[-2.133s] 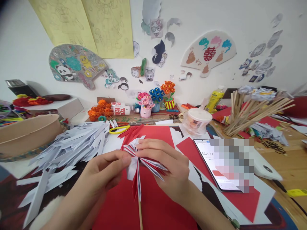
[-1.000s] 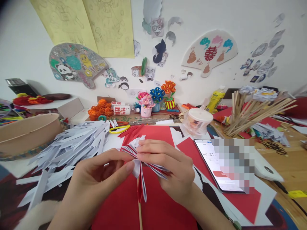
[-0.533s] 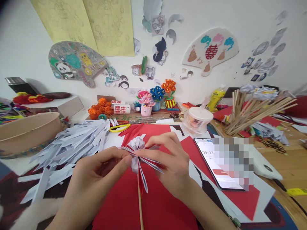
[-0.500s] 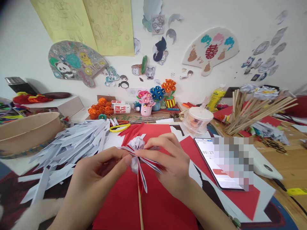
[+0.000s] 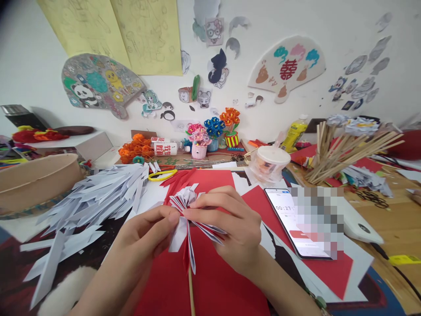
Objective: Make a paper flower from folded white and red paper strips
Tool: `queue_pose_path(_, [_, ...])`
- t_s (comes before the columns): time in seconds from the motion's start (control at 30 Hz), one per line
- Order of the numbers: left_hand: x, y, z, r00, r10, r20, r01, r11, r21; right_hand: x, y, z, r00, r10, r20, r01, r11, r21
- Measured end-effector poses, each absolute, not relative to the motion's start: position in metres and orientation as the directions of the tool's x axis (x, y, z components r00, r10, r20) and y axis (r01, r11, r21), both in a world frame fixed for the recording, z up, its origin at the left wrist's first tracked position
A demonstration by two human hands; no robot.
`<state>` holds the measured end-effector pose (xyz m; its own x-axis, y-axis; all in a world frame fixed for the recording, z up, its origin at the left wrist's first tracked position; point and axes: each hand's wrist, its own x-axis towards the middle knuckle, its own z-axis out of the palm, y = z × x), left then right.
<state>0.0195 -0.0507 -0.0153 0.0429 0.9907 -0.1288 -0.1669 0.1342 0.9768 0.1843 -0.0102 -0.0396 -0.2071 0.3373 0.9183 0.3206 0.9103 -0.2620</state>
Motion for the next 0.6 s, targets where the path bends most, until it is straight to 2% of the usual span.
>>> queue_pose_path(0.1, [0.015,-0.048,-0.015,0.058,0.997,-0.059,-0.036,0.061,0.998,0.184,-0.010,-0.039,-0.199,0.341,0.919,0.328,0.907,-0.266])
queue_pose_path(0.23, [0.009,-0.047,-0.009,0.049,0.994,0.097,0.259,-0.107,0.960,0.184,-0.010,-0.038,-0.188,0.344,0.920,0.324,0.906,-0.273])
queue_pose_path(0.37, [0.004,-0.047,-0.001,0.102,0.941,0.323,0.478,-0.331,0.814,0.185,-0.009,-0.038,-0.193,0.347,0.918,0.308,0.910,-0.280])
queue_pose_path(0.47, [0.000,-0.046,0.002,0.207,0.861,0.464,0.535,-0.497,0.683,0.185,-0.008,-0.039,-0.203,0.337,0.919,0.286,0.918,-0.274])
queue_pose_path(0.6, [-0.006,-0.043,0.002,0.312,0.771,0.556,0.565,-0.621,0.543,0.184,-0.008,-0.039,-0.231,0.325,0.917,0.266,0.928,-0.261])
